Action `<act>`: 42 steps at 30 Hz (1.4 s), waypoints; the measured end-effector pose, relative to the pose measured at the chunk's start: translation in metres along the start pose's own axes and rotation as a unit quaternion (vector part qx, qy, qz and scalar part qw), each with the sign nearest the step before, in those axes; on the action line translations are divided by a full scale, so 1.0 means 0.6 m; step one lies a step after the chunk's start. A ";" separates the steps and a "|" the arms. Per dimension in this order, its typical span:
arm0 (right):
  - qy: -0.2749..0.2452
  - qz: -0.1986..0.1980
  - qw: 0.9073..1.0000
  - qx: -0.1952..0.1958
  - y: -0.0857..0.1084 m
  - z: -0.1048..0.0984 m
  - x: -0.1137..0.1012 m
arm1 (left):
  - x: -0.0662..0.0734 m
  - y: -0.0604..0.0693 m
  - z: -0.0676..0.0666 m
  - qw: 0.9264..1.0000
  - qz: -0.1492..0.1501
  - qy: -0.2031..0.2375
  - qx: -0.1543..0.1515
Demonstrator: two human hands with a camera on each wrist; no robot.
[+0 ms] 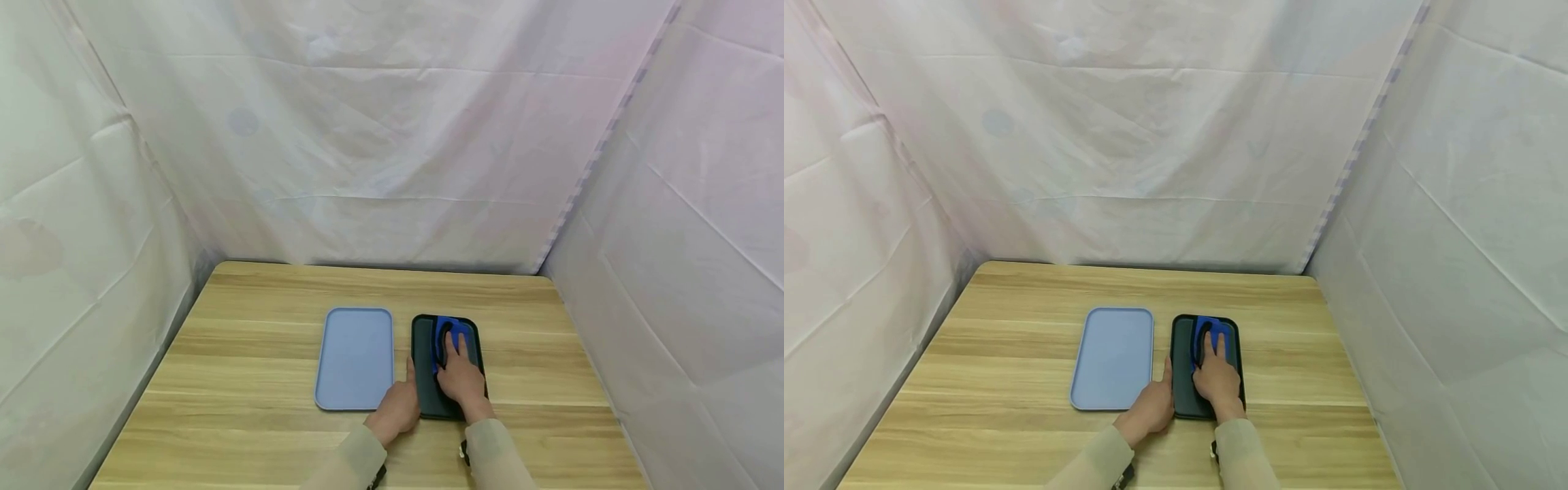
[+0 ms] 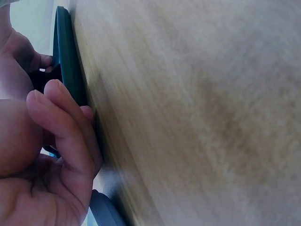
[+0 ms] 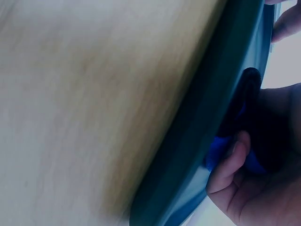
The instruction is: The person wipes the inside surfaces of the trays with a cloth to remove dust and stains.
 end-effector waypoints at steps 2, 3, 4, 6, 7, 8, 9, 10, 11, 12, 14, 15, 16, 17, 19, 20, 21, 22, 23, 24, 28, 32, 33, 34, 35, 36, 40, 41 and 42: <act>-0.002 0.001 1.000 0.001 -0.001 0.001 -0.004 | 0.000 0.000 0.000 1.000 0.000 0.001 -0.001; -0.006 0.003 1.000 0.000 -0.001 0.002 -0.006 | 0.000 0.000 0.000 1.000 0.001 0.002 -0.002; -0.008 0.003 1.000 0.001 -0.001 0.002 -0.008 | 0.000 0.000 -0.001 1.000 0.001 0.002 -0.003; -0.012 0.004 1.000 0.002 -0.001 0.003 -0.012 | 0.000 -0.001 -0.002 1.000 0.000 0.002 -0.006; -0.012 0.004 1.000 0.003 -0.001 0.004 -0.013 | 0.000 -0.002 -0.003 1.000 0.001 0.001 -0.005; -0.013 0.005 1.000 0.004 -0.001 0.005 -0.015 | 0.000 -0.002 -0.003 1.000 0.002 0.000 -0.005; -0.014 0.005 1.000 0.004 -0.001 0.006 -0.016 | 0.000 -0.002 -0.003 1.000 0.002 -0.001 -0.005; -0.013 0.005 1.000 0.005 -0.001 0.007 -0.018 | 0.000 -0.003 -0.003 1.000 0.002 -0.003 -0.005; -0.011 0.005 1.000 0.004 -0.001 0.007 -0.019 | 0.000 -0.003 -0.003 1.000 0.002 -0.005 -0.004; -0.011 0.005 1.000 0.006 -0.001 0.008 -0.020 | 0.000 -0.003 -0.003 1.000 0.003 -0.006 -0.003; -0.011 0.002 1.000 0.009 -0.001 0.008 -0.022 | 0.000 -0.003 -0.004 1.000 0.001 -0.009 -0.001; -0.011 0.002 1.000 0.008 -0.001 0.008 -0.023 | 0.000 -0.003 -0.004 1.000 0.000 -0.009 -0.001; -0.011 0.002 1.000 0.009 -0.002 0.008 -0.024 | 0.000 -0.003 -0.004 1.000 -0.001 -0.010 -0.001; -0.011 0.001 1.000 0.010 -0.002 0.009 -0.025 | 0.001 -0.003 -0.005 1.000 -0.002 -0.010 -0.001; -0.012 0.002 1.000 0.010 -0.002 0.009 -0.027 | 0.001 -0.002 -0.005 1.000 -0.004 -0.011 -0.002; -0.012 0.003 1.000 0.008 -0.002 0.010 -0.027 | 0.001 -0.002 -0.005 1.000 -0.005 -0.011 -0.003; -0.012 0.003 1.000 0.008 -0.003 0.010 -0.028 | 0.001 -0.002 -0.006 1.000 -0.005 -0.012 -0.003; -0.013 0.000 1.000 0.010 -0.003 0.011 -0.029 | 0.002 -0.002 -0.006 1.000 -0.006 -0.011 -0.004; -0.013 -0.002 1.000 0.011 -0.003 0.011 -0.030 | 0.002 -0.001 -0.006 1.000 -0.006 -0.010 -0.005; -0.013 -0.002 1.000 0.010 -0.003 0.013 -0.030 | 0.002 -0.001 -0.005 1.000 -0.007 -0.010 -0.007; -0.012 -0.008 1.000 0.011 -0.004 0.016 -0.034 | 0.002 0.000 -0.005 1.000 -0.007 -0.005 -0.010; -0.015 -0.010 1.000 0.013 -0.004 0.017 -0.037 | 0.002 0.001 -0.005 1.000 -0.005 -0.008 -0.010; -0.014 -0.011 1.000 0.013 -0.004 0.017 -0.038 | 0.002 0.000 -0.005 1.000 -0.004 -0.008 -0.010; -0.013 -0.010 1.000 0.012 -0.004 0.017 -0.039 | 0.002 0.000 -0.005 1.000 -0.004 -0.008 -0.010; -0.013 -0.010 1.000 0.012 -0.004 0.018 -0.040 | 0.002 0.000 -0.004 1.000 -0.004 -0.007 -0.010; -0.011 -0.010 1.000 0.011 -0.004 0.018 -0.041 | 0.002 0.000 -0.004 1.000 -0.004 -0.008 -0.010; -0.009 -0.011 1.000 0.010 -0.006 0.021 -0.044 | 0.003 -0.001 -0.003 1.000 -0.004 -0.005 -0.008; -0.010 -0.010 1.000 0.008 -0.005 0.022 -0.045 | 0.003 -0.001 -0.003 1.000 -0.004 -0.004 -0.007; -0.010 -0.010 1.000 0.008 -0.005 0.022 -0.046 | 0.003 -0.001 -0.003 1.000 -0.003 -0.002 -0.007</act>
Point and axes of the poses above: each hand's wrist, its own y-axis away from the middle knuckle, its own z-axis out of the palm, x = y × z, the point moved 1 cm from there along -y, towards the middle knuckle, and after that the axes turned 9 degrees about -z, right-handed, at the moved point
